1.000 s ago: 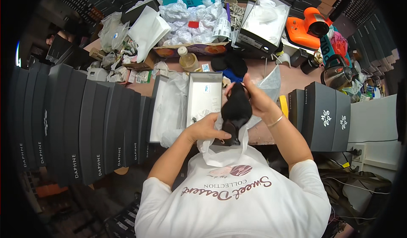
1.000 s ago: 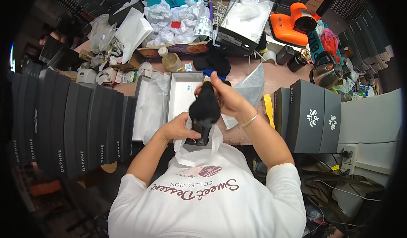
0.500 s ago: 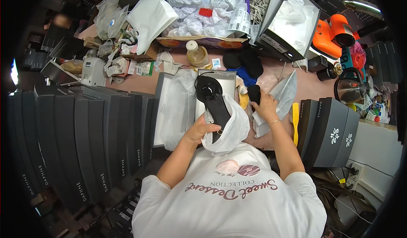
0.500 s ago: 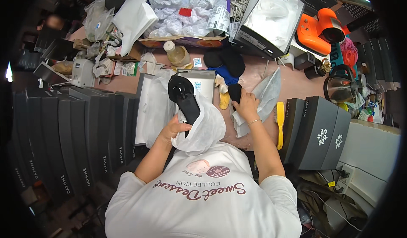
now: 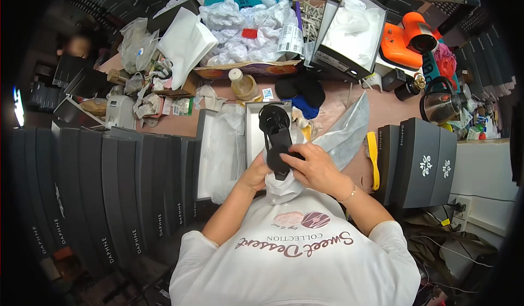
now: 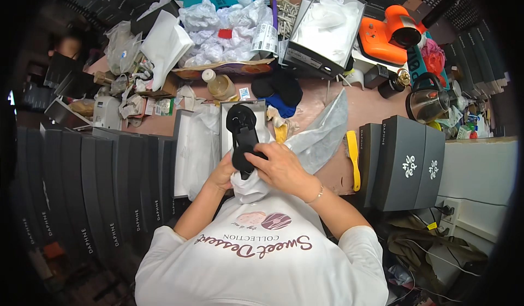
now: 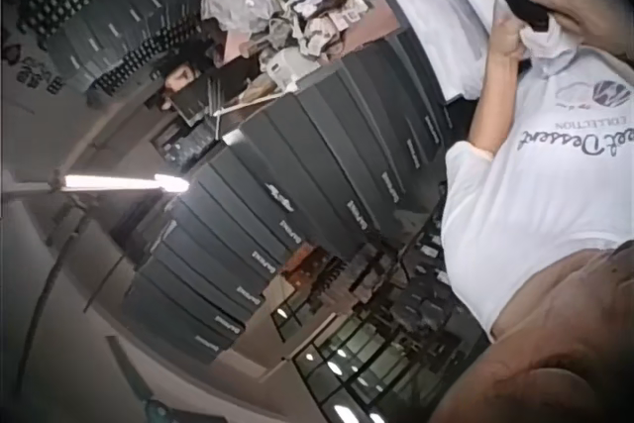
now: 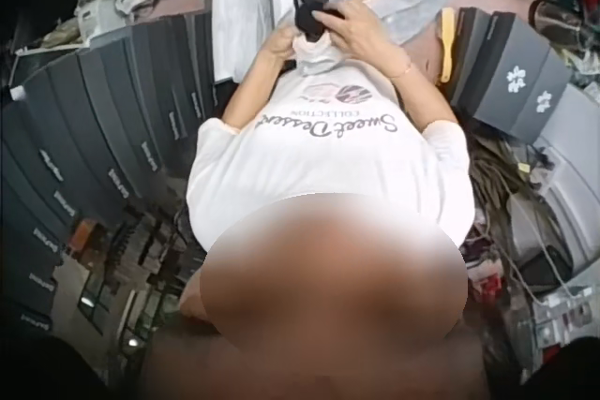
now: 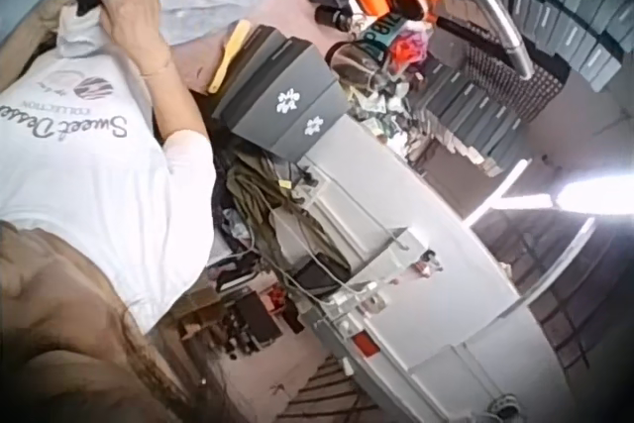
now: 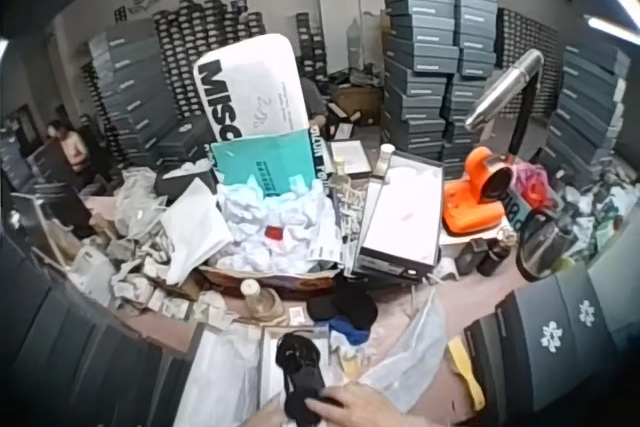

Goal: Cleaning high-heeled shoes with a brush and packing them into boxes with tissue paper and protective materials.

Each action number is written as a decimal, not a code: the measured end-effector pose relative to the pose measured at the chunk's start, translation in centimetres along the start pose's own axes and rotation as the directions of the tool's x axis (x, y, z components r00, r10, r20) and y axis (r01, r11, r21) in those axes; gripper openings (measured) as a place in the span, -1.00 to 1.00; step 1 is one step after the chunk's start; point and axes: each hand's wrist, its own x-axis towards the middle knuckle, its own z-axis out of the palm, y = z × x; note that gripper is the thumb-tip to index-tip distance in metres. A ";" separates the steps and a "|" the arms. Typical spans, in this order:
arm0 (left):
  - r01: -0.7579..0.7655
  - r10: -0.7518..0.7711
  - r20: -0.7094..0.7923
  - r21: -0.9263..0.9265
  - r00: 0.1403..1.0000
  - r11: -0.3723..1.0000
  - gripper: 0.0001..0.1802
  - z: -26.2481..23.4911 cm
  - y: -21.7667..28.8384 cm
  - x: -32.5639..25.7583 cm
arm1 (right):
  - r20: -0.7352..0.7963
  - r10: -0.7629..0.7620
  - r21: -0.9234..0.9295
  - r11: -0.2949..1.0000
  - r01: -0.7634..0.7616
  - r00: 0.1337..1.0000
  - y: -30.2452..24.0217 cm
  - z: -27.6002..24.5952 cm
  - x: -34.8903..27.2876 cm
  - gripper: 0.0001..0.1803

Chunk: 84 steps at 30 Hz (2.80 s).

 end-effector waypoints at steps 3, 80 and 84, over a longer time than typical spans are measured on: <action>0.007 -0.005 -0.052 0.034 0.999 0.999 -0.33 0.1 0.5 -0.8 | -0.023 0.035 0.029 0.999 -0.034 0.999 0.1 -0.5 -2.7 -0.53; -0.787 0.189 0.778 0.616 0.599 -0.041 -0.42 9.3 -7.2 -2.4 | -0.427 0.236 -0.417 0.806 -0.421 0.873 -1.8 2.1 -14.2 -0.80; -0.521 0.267 0.554 0.833 0.789 -0.189 -0.26 0.0 -8.2 -1.5 | -0.467 0.721 0.164 0.639 -0.751 0.511 1.3 -1.1 -17.2 -0.71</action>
